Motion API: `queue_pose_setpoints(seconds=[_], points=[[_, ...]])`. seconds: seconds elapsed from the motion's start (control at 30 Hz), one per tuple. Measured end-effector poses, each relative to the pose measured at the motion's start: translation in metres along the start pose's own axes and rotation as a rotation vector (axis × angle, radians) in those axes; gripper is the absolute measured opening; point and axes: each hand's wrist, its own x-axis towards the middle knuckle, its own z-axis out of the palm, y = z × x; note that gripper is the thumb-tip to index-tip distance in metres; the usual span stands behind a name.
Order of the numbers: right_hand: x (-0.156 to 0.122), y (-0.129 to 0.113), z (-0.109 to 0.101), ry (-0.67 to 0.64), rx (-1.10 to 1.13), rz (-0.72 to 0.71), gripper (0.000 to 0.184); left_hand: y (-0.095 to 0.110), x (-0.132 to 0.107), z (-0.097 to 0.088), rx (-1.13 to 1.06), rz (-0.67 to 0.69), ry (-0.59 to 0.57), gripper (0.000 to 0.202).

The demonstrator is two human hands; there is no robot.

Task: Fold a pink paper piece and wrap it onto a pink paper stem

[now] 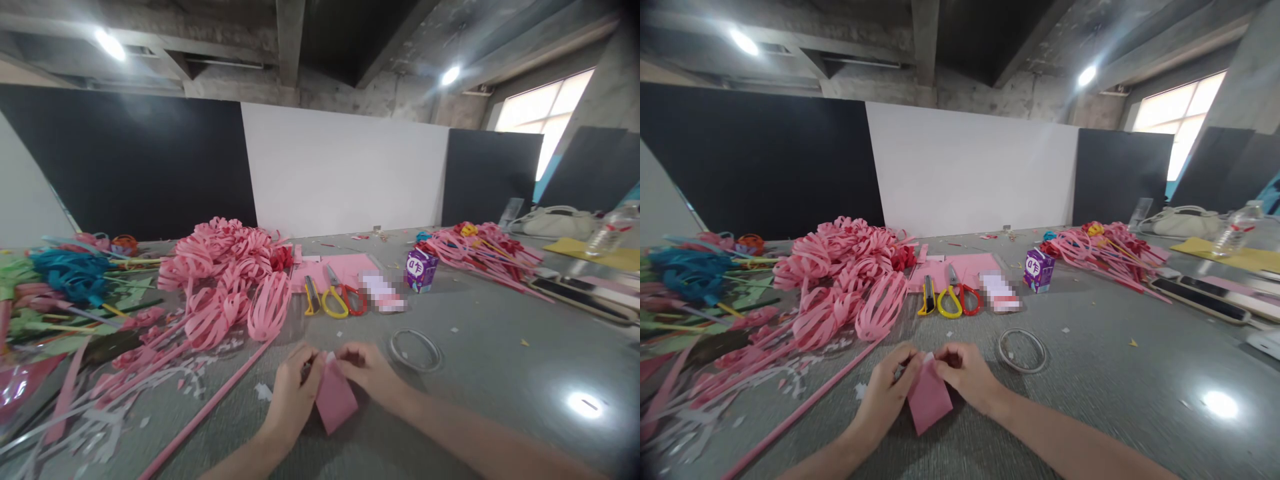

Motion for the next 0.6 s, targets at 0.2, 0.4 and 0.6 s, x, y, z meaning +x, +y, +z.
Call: queue_pose_setpoints(seconds=[0.2,0.4,0.6], points=[[0.0009,0.0054,-0.0006,-0.015,0.072,-0.008,0.012,0.0036,-0.0039,-0.0037,0.049,0.136,0.007,0.016],[0.0013,0.0077,-0.0029,-0.028,0.124,-0.007,0.02,0.0015,-0.0046,-0.0043,0.141,0.149,-0.021,0.02],[0.0008,0.0047,-0.0018,-0.036,0.087,-0.003,0.018,0.0008,-0.0011,-0.0035,0.078,0.106,-0.036,0.019]])
